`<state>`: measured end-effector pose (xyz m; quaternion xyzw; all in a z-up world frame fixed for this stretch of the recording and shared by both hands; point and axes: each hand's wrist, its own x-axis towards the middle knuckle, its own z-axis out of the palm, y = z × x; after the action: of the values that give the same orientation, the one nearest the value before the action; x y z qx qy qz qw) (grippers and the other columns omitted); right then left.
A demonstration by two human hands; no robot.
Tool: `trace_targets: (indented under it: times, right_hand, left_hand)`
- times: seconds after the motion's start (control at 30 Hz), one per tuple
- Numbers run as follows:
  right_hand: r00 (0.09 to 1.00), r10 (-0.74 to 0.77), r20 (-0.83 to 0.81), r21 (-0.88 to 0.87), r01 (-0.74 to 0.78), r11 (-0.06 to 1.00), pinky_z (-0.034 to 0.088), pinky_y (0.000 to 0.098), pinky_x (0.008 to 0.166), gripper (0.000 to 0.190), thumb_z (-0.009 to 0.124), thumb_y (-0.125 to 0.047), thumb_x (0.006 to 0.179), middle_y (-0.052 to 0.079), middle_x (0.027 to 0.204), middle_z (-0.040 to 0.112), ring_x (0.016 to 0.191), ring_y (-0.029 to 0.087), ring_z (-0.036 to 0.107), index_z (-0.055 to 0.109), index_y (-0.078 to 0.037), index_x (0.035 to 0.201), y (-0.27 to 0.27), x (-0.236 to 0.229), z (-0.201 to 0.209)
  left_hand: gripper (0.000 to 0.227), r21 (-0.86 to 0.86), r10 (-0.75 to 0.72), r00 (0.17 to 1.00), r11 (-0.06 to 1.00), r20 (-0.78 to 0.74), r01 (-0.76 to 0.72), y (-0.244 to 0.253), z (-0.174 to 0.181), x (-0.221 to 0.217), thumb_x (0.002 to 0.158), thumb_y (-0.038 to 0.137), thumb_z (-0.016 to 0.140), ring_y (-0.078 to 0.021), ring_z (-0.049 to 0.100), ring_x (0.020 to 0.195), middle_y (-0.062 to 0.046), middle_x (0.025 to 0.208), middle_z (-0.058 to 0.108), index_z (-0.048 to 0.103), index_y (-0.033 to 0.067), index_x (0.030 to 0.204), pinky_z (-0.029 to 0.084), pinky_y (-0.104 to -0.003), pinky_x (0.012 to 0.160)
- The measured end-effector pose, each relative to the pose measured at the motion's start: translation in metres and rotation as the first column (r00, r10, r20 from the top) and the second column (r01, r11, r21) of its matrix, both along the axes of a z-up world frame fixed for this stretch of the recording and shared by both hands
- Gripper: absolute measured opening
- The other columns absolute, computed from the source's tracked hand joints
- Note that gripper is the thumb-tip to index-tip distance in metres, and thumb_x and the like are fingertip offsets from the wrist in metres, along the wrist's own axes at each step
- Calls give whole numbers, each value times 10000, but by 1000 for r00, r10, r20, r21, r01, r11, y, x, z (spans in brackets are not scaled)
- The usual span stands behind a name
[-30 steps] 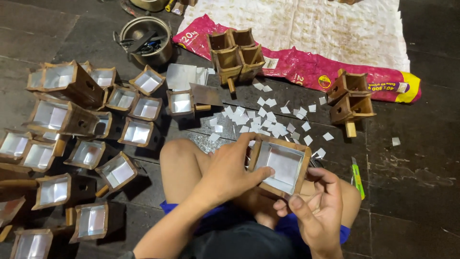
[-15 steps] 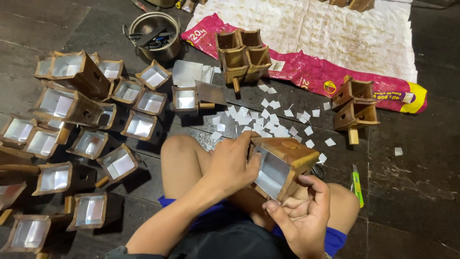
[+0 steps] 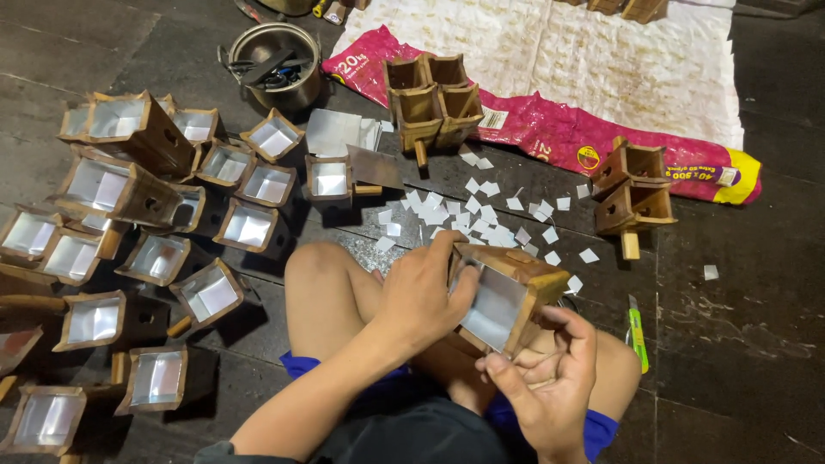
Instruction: Fitting small metal sheets into the interior slots of wooden lantern frames as part of an assembly process.
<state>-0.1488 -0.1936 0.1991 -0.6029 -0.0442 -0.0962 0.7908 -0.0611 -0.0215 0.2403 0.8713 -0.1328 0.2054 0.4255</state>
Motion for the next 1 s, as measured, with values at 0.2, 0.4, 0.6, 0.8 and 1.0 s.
trace_targets:
  times: [0.2,0.4,0.6,0.8,1.0]
  right_hand:
    - [966,-44,-256,186,94,978,325,220,416,492,647,6,862,134,1213,483,616,143,481,406,-107,1277,-12,38,-12]
    - [913,-131,-385,112,187,976,279,178,277,326,701,-81,931,6,941,537,463,96,432,475,-141,1158,-5,92,-114]
    - [886,-103,-451,65,148,987,255,152,287,374,651,-52,941,42,945,596,480,60,419,451,-124,1247,-15,142,-189]
    - [828,-136,-544,5,165,986,303,137,334,369,636,-142,971,55,1050,667,583,85,559,476,-186,1300,-22,168,-248]
    - [854,-176,-490,-65,166,984,548,275,787,518,714,-250,918,116,1248,591,1084,203,649,492,-109,1364,-33,173,-257]
  left_hand:
    - [564,-377,-315,862,912,-397,160,14,-33,8,885,147,671,-175,686,803,-92,965,713,531,124,1431,589,-311,731]
    - [553,-827,-563,658,538,-499,-167,5,-201,64,977,208,677,-286,688,955,-226,1057,695,526,118,1501,648,-404,764]
    - [529,-853,-512,696,419,-504,-310,-9,-287,101,969,196,725,-215,689,924,-132,1010,708,559,33,1445,647,-330,721]
    - [587,-762,-463,609,451,-644,-464,-19,-312,117,912,206,794,-171,677,919,-106,1058,729,563,-5,1408,624,-307,761]
    - [633,-732,-442,583,411,-682,-544,-33,-332,123,837,175,860,-169,685,908,-60,1015,713,578,-41,1361,615,-291,756]
